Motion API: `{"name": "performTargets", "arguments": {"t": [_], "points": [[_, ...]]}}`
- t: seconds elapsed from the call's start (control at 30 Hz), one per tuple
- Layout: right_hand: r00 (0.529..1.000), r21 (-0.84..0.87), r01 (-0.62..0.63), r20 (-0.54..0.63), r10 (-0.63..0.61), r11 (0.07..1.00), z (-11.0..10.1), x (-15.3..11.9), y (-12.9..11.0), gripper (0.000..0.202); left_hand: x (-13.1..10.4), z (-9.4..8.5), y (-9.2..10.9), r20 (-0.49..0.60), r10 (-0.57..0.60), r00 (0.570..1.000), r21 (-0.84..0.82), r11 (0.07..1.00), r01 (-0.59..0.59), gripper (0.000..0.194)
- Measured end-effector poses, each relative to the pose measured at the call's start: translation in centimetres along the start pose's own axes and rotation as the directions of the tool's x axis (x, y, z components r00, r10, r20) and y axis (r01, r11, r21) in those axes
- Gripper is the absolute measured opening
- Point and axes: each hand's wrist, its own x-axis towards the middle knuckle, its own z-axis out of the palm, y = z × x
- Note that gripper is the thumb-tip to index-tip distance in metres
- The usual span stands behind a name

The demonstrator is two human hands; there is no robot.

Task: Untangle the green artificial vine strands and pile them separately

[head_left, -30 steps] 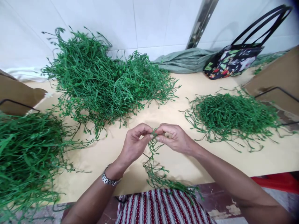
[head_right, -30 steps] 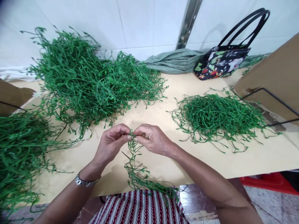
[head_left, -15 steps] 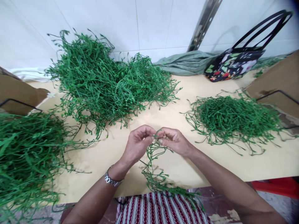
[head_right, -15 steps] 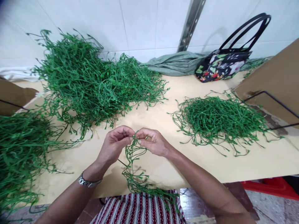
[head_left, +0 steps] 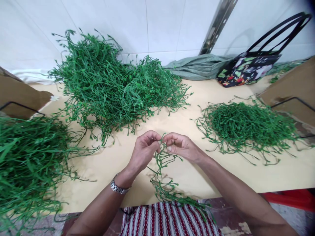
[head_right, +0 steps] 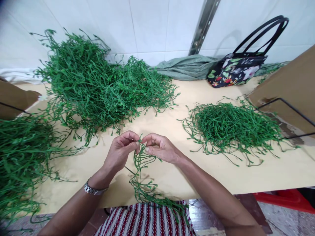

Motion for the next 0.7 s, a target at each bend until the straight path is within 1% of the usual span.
{"name": "performTargets", "arguments": {"t": [0.1, 0.23, 0.33, 0.4, 0.5, 0.57, 0.63, 0.7], "points": [[0.999, -0.085, 0.011, -0.043, -0.014, 0.996, 0.7, 0.2, 0.1, 0.031, -0.2, 0.2, 0.0, -0.012, -0.004, 1.000, 0.003, 1.000, 0.004, 0.009], [0.985, -0.178, 0.074, -0.138, -0.099, 0.981, 1.6, 0.4, 0.4, 0.022, -0.3, 0.2, 0.0, -0.023, 0.027, 0.999, 0.015, 1.000, -0.026, 0.010], [0.975, -0.223, 0.099, -0.174, -0.139, 0.970, 1.7, 0.4, 0.6, 0.018, -0.2, 0.0, -0.1, -0.018, 0.043, 0.999, 0.036, 0.998, -0.042, 0.008], [0.967, -0.320, 0.115, -0.180, -0.179, 0.941, 1.5, 0.4, 0.6, 0.015, -0.2, -0.1, -0.2, -0.018, 0.057, 0.998, 0.063, 0.996, -0.056, 0.006], [0.943, -0.498, 0.187, -0.151, -0.297, 0.847, 1.2, 0.4, 0.2, 0.009, -0.2, -0.3, 0.0, -0.011, 0.061, 0.998, 0.092, 0.994, -0.060, 0.006], [0.935, -0.553, 0.227, -0.106, -0.337, 0.802, 1.0, 0.4, 0.0, 0.006, -0.2, -0.5, 0.1, 0.004, 0.048, 0.999, 0.116, 0.992, -0.048, 0.006], [0.950, -0.522, 0.234, -0.057, -0.306, 0.821, 0.7, 0.2, -0.3, 0.007, -0.2, -0.6, 0.3, 0.024, 0.032, 0.999, 0.146, 0.989, -0.035, 0.006], [0.969, -0.431, 0.222, -0.002, -0.247, 0.875, 0.4, 0.1, -0.5, 0.012, -0.2, -0.7, 0.4, 0.045, 0.030, 0.999, 0.178, 0.983, -0.037, 0.006]]}}
